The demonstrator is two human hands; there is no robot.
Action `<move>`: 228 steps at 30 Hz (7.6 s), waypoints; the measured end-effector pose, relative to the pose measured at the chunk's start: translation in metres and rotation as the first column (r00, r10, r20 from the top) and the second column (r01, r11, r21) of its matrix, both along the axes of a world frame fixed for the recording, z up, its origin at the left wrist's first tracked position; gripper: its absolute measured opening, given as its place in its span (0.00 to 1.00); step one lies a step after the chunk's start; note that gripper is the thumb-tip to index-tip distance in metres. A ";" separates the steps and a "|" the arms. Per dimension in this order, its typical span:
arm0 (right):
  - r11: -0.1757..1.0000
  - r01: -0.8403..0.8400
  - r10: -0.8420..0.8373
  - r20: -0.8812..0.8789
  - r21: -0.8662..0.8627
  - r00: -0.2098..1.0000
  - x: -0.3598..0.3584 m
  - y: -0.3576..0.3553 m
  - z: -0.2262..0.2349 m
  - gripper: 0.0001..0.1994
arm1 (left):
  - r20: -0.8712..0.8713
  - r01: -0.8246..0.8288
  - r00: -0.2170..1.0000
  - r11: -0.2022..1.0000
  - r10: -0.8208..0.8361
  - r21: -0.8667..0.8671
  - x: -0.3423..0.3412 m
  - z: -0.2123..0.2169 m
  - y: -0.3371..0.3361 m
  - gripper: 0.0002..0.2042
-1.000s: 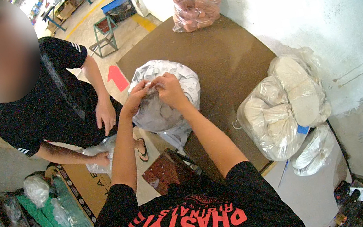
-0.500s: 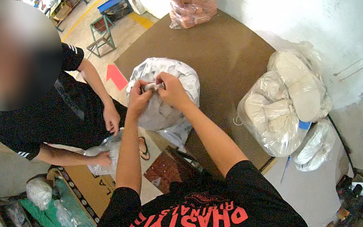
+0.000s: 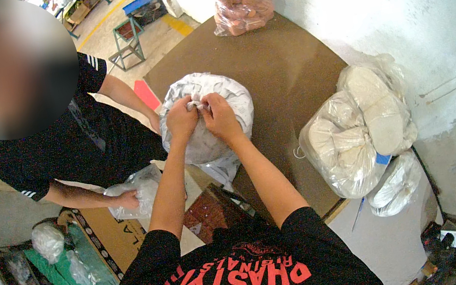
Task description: The person handles plastic-wrapped items on a table, writes on a small white label with a pen, and places the label on a bag. They then move to a pile of wrapped items on the floor and continue handling and organizing them.
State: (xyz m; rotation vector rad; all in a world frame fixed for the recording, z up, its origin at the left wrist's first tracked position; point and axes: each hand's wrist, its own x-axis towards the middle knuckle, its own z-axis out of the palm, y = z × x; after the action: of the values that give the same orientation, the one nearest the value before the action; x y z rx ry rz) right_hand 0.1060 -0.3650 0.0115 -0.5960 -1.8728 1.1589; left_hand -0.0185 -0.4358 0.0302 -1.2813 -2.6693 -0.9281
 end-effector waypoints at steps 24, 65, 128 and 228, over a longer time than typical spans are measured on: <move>0.897 -0.016 -0.108 0.254 0.442 0.961 0.028 -0.027 0.005 0.04 | 0.410 -0.056 0.895 0.955 0.177 -0.290 -0.020 -0.003 0.026 0.19; 0.726 -0.688 -0.039 0.999 0.017 -0.016 0.211 -0.236 -0.130 0.27 | 0.387 0.601 0.752 0.796 -0.533 -0.070 0.217 -0.033 -0.240 0.11; 0.734 -0.132 0.634 0.602 -0.666 0.485 0.306 -0.162 -0.150 0.21 | 0.603 0.333 0.783 0.922 -0.154 -0.197 0.242 -0.056 -0.293 0.11; 0.321 -0.680 0.427 0.742 -0.659 -0.517 -0.446 -0.561 -0.256 0.18 | 0.501 -0.647 -0.047 0.356 0.864 -0.674 0.048 -0.264 -0.916 0.17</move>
State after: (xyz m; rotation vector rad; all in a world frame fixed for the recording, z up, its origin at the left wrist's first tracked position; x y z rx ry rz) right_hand -0.3400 -0.9264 -0.2444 0.2636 -4.0844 1.1759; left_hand 0.0294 -1.3521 -0.2342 1.2734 -3.2830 -1.0840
